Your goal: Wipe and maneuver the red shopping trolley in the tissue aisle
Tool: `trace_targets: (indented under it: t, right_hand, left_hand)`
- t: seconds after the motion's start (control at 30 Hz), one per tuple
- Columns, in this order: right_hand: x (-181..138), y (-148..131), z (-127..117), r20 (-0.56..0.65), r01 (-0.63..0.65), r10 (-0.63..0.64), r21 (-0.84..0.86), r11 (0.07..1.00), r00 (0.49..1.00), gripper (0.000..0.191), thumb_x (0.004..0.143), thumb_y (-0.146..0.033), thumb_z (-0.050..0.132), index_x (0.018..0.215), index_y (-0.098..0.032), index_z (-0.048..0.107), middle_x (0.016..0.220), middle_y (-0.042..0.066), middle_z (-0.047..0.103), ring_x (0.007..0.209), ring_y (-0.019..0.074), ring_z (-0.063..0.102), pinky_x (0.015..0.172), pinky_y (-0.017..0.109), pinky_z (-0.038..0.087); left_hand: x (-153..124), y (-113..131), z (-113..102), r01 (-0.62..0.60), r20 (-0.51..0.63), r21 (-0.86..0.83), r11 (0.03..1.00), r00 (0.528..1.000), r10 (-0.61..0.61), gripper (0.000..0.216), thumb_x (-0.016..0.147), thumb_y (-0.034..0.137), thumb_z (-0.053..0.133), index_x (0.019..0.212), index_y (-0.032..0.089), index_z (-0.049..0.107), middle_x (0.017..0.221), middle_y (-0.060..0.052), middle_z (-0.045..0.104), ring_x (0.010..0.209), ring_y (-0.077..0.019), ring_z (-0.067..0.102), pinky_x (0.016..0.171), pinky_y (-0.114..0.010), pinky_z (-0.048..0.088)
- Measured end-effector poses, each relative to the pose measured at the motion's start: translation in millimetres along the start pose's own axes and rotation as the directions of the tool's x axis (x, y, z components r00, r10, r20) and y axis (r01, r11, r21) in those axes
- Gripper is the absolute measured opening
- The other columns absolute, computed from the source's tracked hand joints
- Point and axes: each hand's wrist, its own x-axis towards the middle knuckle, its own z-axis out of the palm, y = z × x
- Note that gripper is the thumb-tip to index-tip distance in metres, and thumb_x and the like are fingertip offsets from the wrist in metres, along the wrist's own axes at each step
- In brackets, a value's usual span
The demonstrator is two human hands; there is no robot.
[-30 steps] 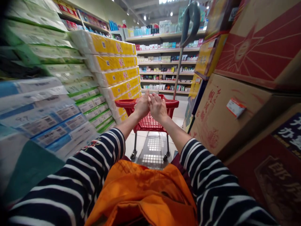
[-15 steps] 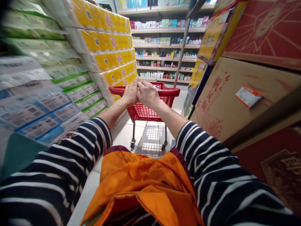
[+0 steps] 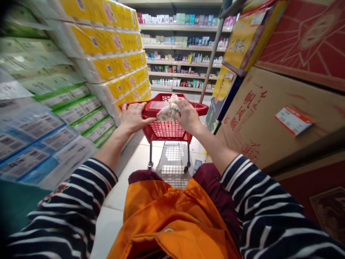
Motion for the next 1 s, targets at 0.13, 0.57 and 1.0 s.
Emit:
trace_targets:
  t: [0.13,0.57,1.0]
  right_hand:
    - [-1,-16,-5,0.056,-0.043,0.044,-0.021,0.999,0.997,0.043,0.082,-0.027,0.044,0.123,-0.015,0.050,0.129,0.011,0.051,0.122,0.0273,0.043,0.102,0.047,0.035]
    - [11,-6,1,0.133,0.036,-0.023,-0.096,0.995,0.991,0.031,0.086,-0.021,0.042,0.113,-0.023,0.056,0.132,0.006,0.046,0.118,0.0263,0.043,0.096,0.047,0.035]
    - [1,82,-8,-0.045,-0.153,0.151,-0.053,0.987,0.988,0.033,0.081,-0.025,0.046,0.112,-0.021,0.057,0.127,0.008,0.046,0.117,0.0294,0.043,0.099,0.051,0.034]
  left_hand:
    - [-7,-3,-1,-0.012,-0.024,-0.019,1.000,1.000,0.011,0.062,0.081,0.052,0.041,0.134,0.020,0.039,0.130,-0.010,0.050,0.123,-0.0285,0.038,0.109,-0.051,0.011]
    - [-15,18,2,0.060,-0.100,-0.027,0.998,0.993,-0.062,0.057,0.081,0.046,0.045,0.131,0.020,0.042,0.128,-0.011,0.051,0.120,-0.0306,0.039,0.108,-0.050,0.013]
    - [-1,50,8,0.175,-0.097,0.020,0.984,0.980,-0.173,0.057,0.081,0.045,0.045,0.131,0.019,0.042,0.126,-0.013,0.053,0.119,-0.0322,0.040,0.106,-0.054,0.014]
